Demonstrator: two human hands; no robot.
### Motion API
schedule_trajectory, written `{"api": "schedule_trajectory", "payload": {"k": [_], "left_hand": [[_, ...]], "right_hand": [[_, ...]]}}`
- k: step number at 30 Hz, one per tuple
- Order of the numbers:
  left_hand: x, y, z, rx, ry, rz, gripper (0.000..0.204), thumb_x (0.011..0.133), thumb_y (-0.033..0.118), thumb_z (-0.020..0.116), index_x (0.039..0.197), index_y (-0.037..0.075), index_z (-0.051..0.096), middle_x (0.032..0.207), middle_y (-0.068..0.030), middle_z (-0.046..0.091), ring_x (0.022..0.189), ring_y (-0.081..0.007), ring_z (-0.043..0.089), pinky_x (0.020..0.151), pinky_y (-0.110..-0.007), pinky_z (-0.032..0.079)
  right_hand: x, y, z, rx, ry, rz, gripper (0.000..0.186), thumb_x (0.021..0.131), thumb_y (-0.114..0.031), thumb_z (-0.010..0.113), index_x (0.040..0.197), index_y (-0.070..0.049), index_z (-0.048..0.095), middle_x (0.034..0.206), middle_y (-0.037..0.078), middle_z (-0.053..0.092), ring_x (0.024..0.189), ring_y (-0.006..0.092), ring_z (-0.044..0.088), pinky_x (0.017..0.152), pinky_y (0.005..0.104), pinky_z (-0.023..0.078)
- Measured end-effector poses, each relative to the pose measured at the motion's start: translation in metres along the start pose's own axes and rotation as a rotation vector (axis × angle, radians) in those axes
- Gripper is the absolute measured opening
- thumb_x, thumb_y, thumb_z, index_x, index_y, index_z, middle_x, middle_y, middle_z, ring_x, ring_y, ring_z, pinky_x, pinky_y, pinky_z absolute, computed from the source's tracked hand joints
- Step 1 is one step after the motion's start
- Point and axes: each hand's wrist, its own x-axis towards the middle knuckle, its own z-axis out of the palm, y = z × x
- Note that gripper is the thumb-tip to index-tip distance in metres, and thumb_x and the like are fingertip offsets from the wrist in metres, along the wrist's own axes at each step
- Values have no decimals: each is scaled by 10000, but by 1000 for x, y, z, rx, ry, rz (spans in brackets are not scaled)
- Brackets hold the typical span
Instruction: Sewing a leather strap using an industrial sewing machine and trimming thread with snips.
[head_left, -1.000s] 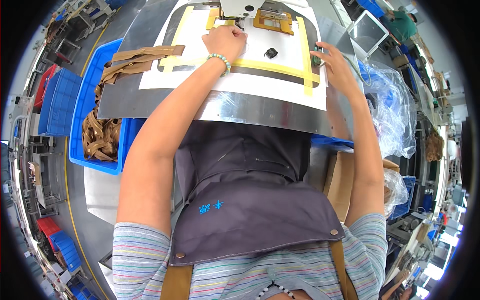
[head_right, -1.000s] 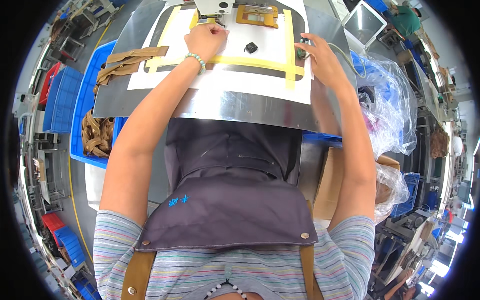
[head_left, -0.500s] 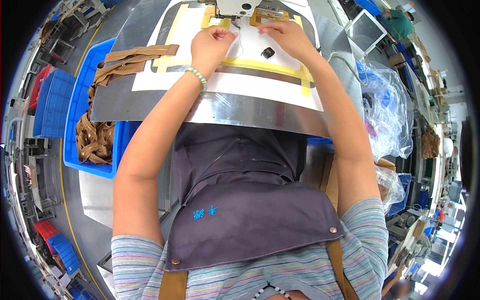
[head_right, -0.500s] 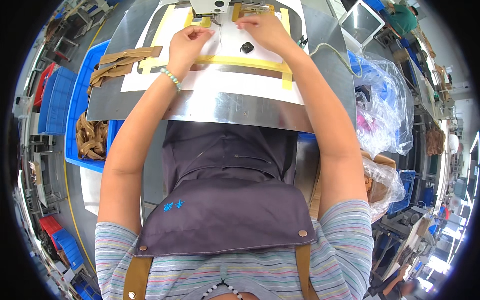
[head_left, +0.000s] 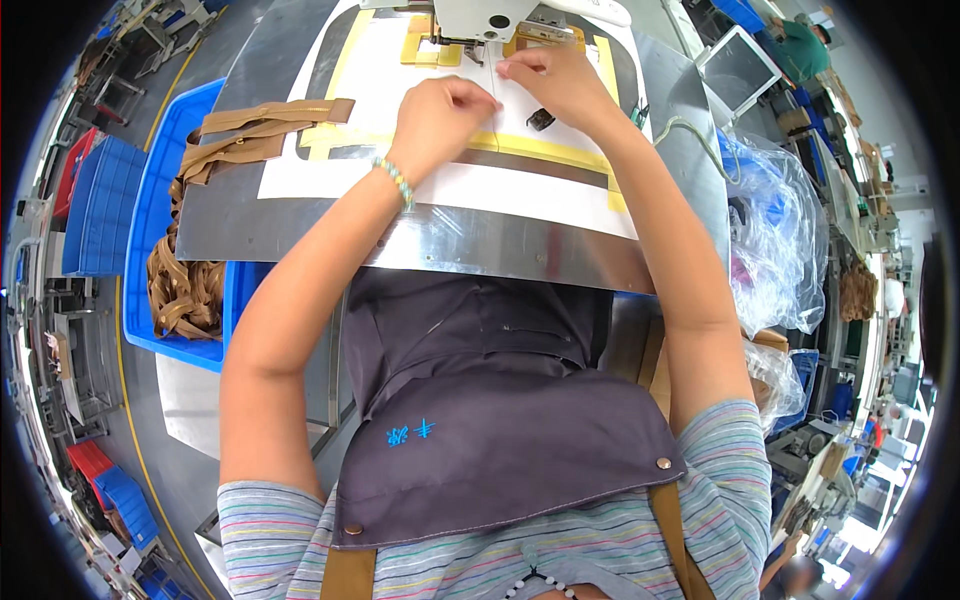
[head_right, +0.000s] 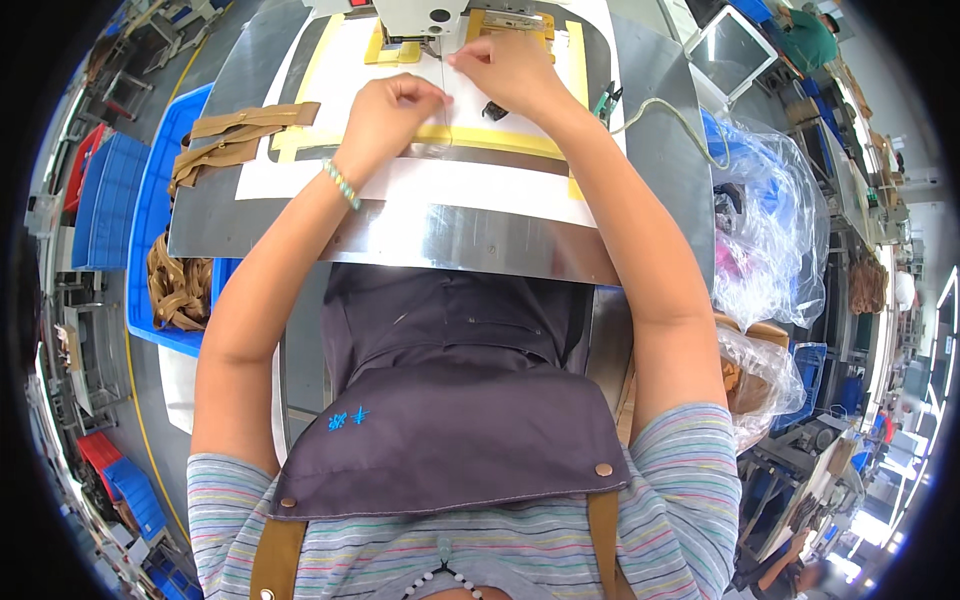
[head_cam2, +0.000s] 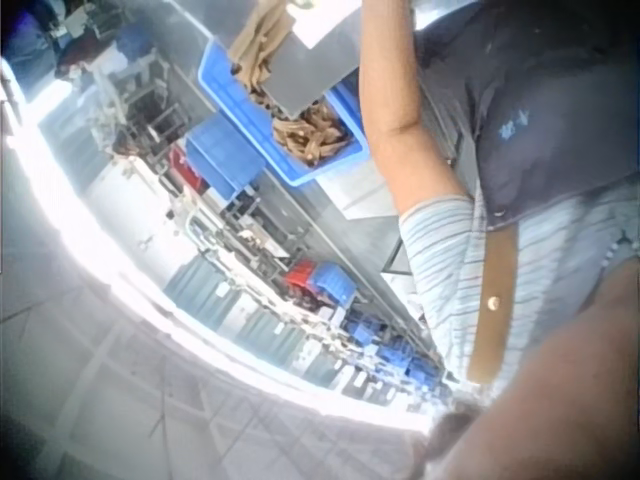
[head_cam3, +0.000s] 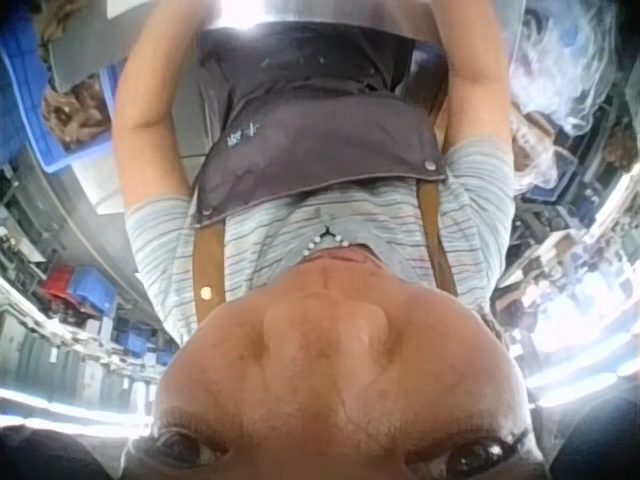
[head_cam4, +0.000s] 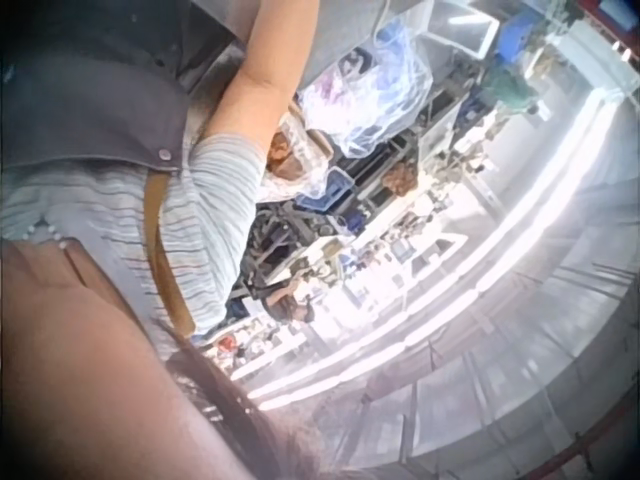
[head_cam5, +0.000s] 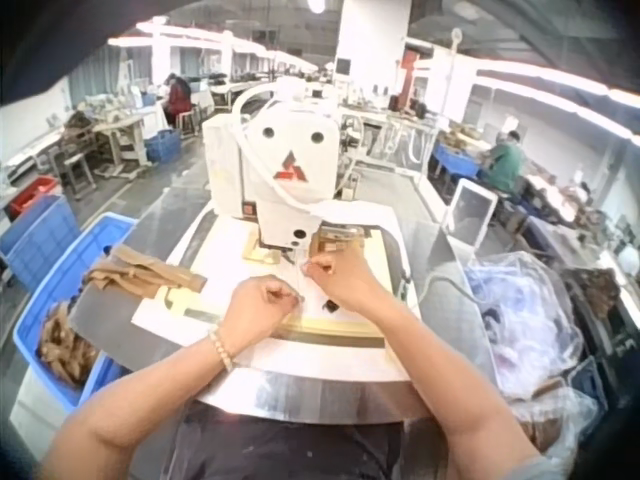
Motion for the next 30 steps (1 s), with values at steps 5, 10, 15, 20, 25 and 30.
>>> {"api": "schedule_trajectory", "payload": {"k": [5,10,15,20,25,30], "left_hand": [[-33,19,7,57,-55,330,137,859,143,760,910,16,766,932,-83,732,915,-185,667,822,-305,512],[-31,32,-1,187,262,805,229,830,66,764,1058,67,750,1052,-71,713,1023,-260,658,889,-367,523],[-23,44,-1,277,108,965,259,788,28,777,1039,68,725,1058,-84,695,1034,-283,648,868,-385,533],[-30,36,-14,273,51,945,112,786,-4,773,876,33,719,894,-93,685,891,-263,661,777,-355,535],[-43,28,-37,323,-90,853,96,812,-15,756,895,21,724,886,-82,685,844,-237,652,743,-330,526],[-51,31,-52,288,-41,702,58,846,5,737,899,27,727,840,-50,683,745,-149,616,650,-270,468]], "right_hand": [[-34,-19,-7,318,3,-19,240,895,-276,679,955,-65,777,827,92,759,748,213,709,707,317,536],[-70,-25,-44,186,-24,9,210,907,-207,673,936,-15,753,755,46,730,751,96,673,642,260,474],[-111,-30,-66,276,-143,-62,163,878,-143,669,919,1,734,732,90,724,662,185,683,678,301,526],[-135,-10,-96,147,-256,-86,153,875,-140,675,895,0,735,762,113,726,684,209,684,670,320,527],[-118,39,-91,73,201,-49,186,910,-167,645,951,1,714,891,134,733,753,246,675,709,338,519],[-85,79,-59,-335,294,-39,307,944,-229,612,1141,-2,673,996,142,705,831,250,656,761,352,512]]}}
